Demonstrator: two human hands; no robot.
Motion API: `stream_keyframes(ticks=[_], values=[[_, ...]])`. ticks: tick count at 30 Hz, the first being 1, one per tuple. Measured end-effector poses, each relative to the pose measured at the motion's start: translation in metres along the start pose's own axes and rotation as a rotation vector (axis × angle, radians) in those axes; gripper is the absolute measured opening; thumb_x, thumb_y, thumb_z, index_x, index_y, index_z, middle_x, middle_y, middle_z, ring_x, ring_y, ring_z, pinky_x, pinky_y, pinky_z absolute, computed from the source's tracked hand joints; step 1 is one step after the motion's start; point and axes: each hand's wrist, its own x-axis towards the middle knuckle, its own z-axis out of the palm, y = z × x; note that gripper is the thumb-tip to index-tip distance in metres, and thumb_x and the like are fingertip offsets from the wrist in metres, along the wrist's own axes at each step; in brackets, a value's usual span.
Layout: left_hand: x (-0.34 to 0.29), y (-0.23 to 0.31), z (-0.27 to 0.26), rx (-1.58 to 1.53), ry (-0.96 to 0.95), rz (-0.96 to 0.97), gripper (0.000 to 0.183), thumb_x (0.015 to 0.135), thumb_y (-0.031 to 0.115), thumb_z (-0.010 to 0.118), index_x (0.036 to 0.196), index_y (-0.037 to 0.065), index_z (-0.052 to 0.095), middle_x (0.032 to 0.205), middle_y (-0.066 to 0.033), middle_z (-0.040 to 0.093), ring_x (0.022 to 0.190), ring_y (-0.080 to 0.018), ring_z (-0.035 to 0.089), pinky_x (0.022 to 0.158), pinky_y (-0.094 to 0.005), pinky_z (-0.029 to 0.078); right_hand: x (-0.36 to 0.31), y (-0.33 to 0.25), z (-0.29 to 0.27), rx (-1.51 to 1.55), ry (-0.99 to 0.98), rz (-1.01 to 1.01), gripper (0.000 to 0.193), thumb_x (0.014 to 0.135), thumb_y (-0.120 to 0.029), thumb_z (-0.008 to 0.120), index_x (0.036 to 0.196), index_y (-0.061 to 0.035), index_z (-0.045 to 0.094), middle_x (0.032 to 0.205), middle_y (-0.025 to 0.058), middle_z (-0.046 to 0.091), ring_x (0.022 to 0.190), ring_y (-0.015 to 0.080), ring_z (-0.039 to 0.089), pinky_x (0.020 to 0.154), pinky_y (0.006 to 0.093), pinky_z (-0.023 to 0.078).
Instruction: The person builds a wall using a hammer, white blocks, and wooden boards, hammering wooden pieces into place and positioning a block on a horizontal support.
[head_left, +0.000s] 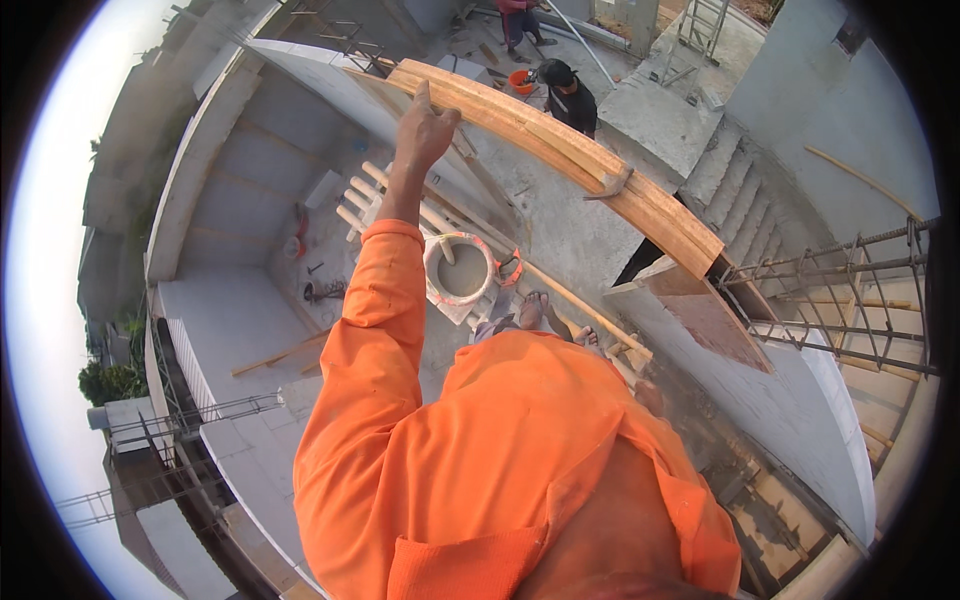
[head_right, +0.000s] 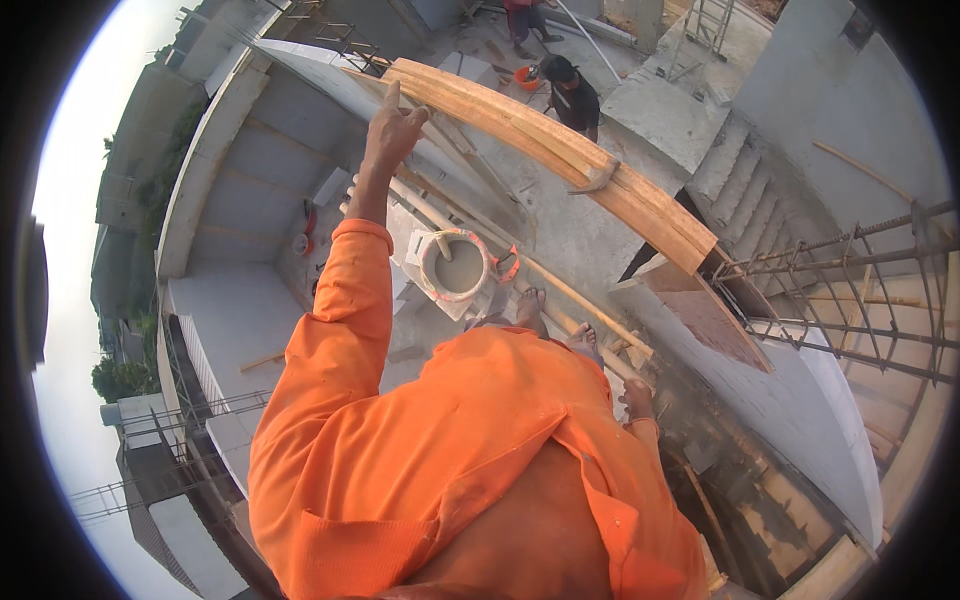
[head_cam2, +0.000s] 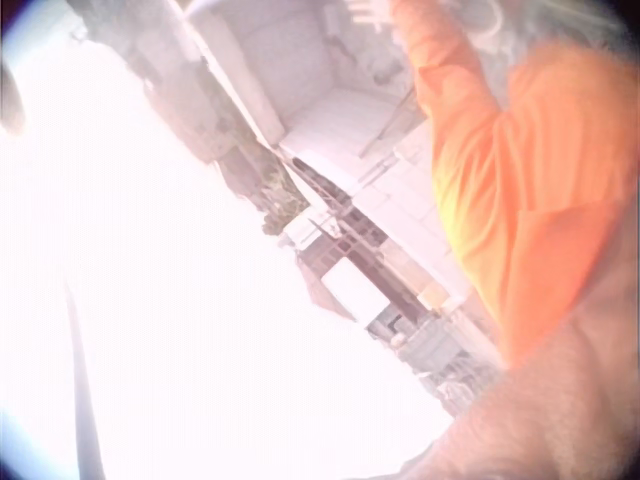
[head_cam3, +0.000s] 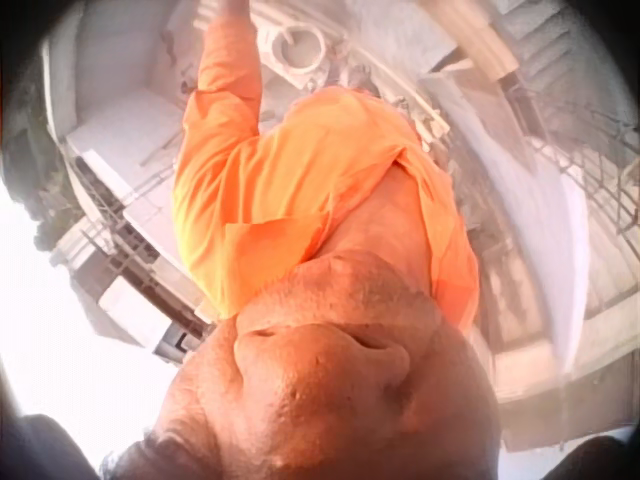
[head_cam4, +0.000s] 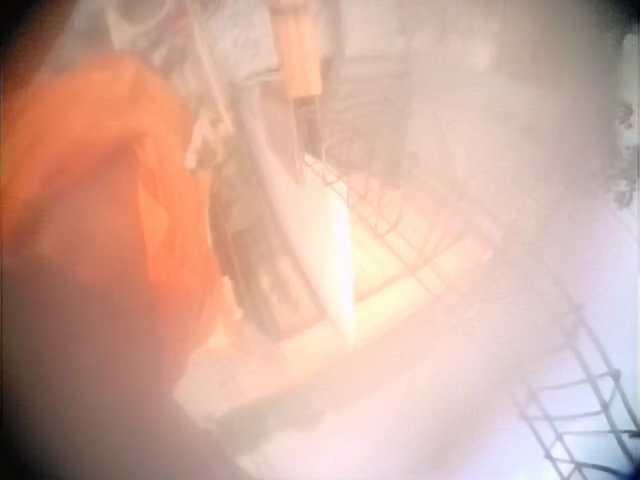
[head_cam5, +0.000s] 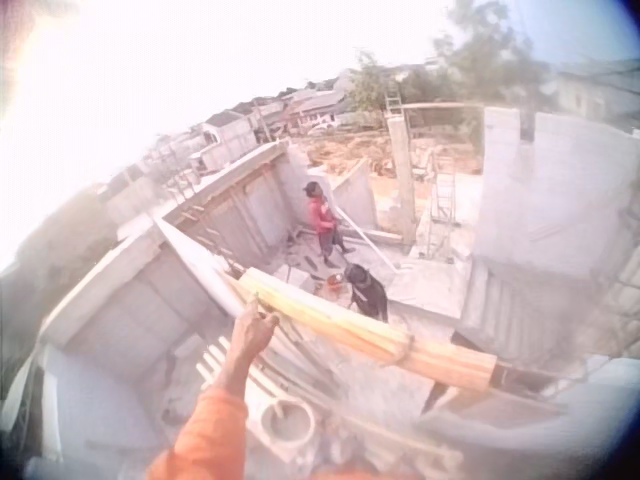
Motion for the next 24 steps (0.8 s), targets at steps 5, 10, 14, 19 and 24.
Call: stream_keyframes(ticks=[5, 10, 14, 19, 24], values=[[-0.061, 0.018, 0.013, -0.082, -0.292, -0.001, 0.044, 0.076, 0.023, 0.060, 0.116, 0.002, 0.059, 0.094, -0.0204, 0.066, 0.091, -0.0337, 0.064, 0.081, -0.0382, 0.048, 0.009, -0.018, -0.028, 0.126, 0.156, 0.001, 0.039, 0.083, -0.028, 0.053, 0.114, -0.0054, 0.060, 0.088, 0.0072, 0.061, 0.066, 0.0183, 0.061, 0.053, 0.0338, 0.042], [-0.194, -0.089, 0.093, 0.085, -0.776, -0.176, 0.036, 0.074, 0.023, 0.056, 0.103, 0.002, 0.065, 0.097, -0.0223, 0.065, 0.094, -0.0378, 0.061, 0.082, -0.0415, 0.048, 0.028, -0.037, -0.042, 0.186, 0.264, -0.116, 0.044, 0.084, -0.035, 0.054, 0.116, -0.0054, 0.057, 0.090, 0.0044, 0.057, 0.065, 0.0192, 0.058, 0.054, 0.0388, 0.041], [-0.324, -0.219, 0.094, 0.693, -1.214, 0.361, 0.023, 0.072, 0.023, 0.059, 0.085, 0.007, 0.069, 0.088, -0.0190, 0.066, 0.083, -0.0315, 0.065, 0.071, -0.0402, 0.052, 0.039, -0.068, -0.041, 0.157, 0.224, -0.167, 0.040, 0.086, -0.033, 0.053, 0.114, -0.0050, 0.057, 0.086, 0.0031, 0.056, 0.064, 0.0167, 0.057, 0.048, 0.0328, 0.040], [-0.375, -0.244, 0.068, 0.314, -0.979, -0.887, 0.025, 0.076, 0.025, 0.060, 0.083, 0.004, 0.070, 0.084, -0.0168, 0.068, 0.075, -0.0307, 0.068, 0.066, -0.0376, 0.053, 0.044, -0.095, -0.045, 0.153, 0.184, -0.225, 0.037, 0.087, -0.031, 0.053, 0.112, -0.0032, 0.058, 0.077, 0.0029, 0.056, 0.059, 0.0136, 0.055, 0.040, 0.0247, 0.034], [-0.384, -0.256, 0.070, 0.387, -0.997, -0.579, 0.029, 0.082, 0.033, 0.056, 0.090, 0.007, 0.069, 0.095, -0.0202, 0.066, 0.091, -0.0331, 0.065, 0.074, -0.0421, 0.051, 0.054, -0.115, -0.027, 0.051, 0.112, -0.291, 0.038, 0.087, -0.032, 0.053, 0.109, -0.0014, 0.059, 0.074, 0.0037, 0.057, 0.057, 0.0134, 0.056, 0.040, 0.0260, 0.036]])
